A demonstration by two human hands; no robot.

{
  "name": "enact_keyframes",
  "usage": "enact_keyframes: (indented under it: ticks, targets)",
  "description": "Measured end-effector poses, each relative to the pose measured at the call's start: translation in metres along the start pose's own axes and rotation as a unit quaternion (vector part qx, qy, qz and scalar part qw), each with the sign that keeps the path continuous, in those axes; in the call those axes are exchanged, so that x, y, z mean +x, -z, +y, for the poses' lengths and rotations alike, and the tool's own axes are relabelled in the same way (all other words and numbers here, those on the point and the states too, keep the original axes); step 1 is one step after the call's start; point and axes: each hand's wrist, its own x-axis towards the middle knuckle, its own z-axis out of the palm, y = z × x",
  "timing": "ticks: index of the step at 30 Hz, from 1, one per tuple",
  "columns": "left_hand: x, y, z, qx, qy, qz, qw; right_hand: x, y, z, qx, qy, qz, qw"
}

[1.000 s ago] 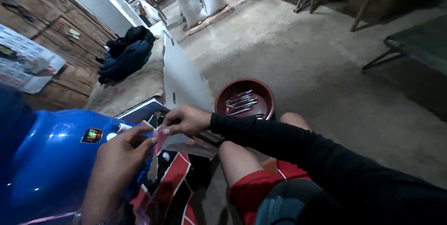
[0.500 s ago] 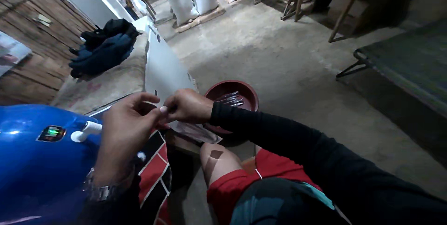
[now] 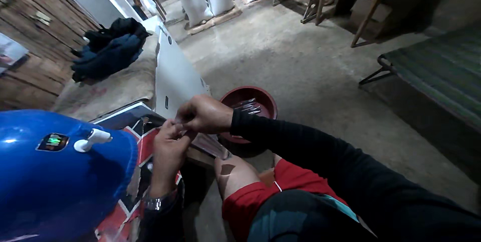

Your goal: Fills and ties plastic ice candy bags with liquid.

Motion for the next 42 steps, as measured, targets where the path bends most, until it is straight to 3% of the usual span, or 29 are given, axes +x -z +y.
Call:
enact_keyframes:
  ticks: [7, 12, 14, 17, 18, 21, 23, 25, 28, 31, 34, 36, 39, 42]
  targets:
    - [-0.018, -0.008, 0.0, 0.146, -0.061, 0.054, 0.986, -0.002, -0.008, 0.028, 0.186, -0.055, 0.018, 0.981]
    - [-0.02, -0.006, 0.008, 0.186, -0.093, 0.037, 0.977, -0.017, -0.017, 0.066, 0.421, -0.129, 0.023, 0.898]
    - [-0.022, -0.004, 0.014, 0.166, -0.11, 0.031, 0.979, -0.035, -0.036, 0.094, 0.426, -0.15, 0.081, 0.889]
    - [-0.023, 0.008, 0.027, 0.126, -0.149, 0.024, 0.98, -0.064, -0.086, 0.183, 0.301, -0.306, 0.074, 0.9]
    - [-0.023, 0.014, 0.029, 0.108, -0.162, 0.016, 0.981, -0.078, -0.104, 0.199, 0.293, -0.366, 0.026, 0.883]
    - [-0.022, 0.029, 0.023, 0.065, -0.181, -0.006, 0.981, -0.118, -0.135, 0.2, 0.431, -0.486, -0.06, 0.758]
    - [-0.025, 0.039, 0.01, 0.107, -0.164, 0.005, 0.981, -0.133, -0.14, 0.196, 0.524, -0.492, -0.065, 0.692]
    - [-0.031, 0.044, -0.004, 0.213, -0.119, 0.033, 0.969, -0.142, -0.137, 0.2, 0.534, -0.449, -0.022, 0.716]
    - [-0.038, 0.046, -0.028, 0.324, -0.043, 0.067, 0.943, -0.148, -0.129, 0.209, 0.441, -0.329, 0.029, 0.834]
    - [-0.043, 0.04, -0.038, 0.336, 0.003, 0.09, 0.937, -0.15, -0.136, 0.207, 0.377, -0.222, 0.014, 0.899]
    - [-0.045, 0.035, -0.036, 0.23, 0.063, 0.102, 0.966, -0.143, -0.156, 0.194, 0.266, -0.211, -0.049, 0.939]
    - [-0.046, 0.025, -0.042, 0.087, 0.092, 0.105, 0.986, -0.142, -0.186, 0.196, 0.194, -0.202, -0.067, 0.958]
    - [-0.051, 0.002, -0.054, -0.09, 0.123, 0.095, 0.984, -0.144, -0.216, 0.208, 0.087, -0.127, -0.117, 0.981]
    - [-0.057, -0.013, -0.061, -0.136, 0.092, 0.036, 0.986, -0.114, -0.177, 0.171, 0.171, -0.068, -0.141, 0.973]
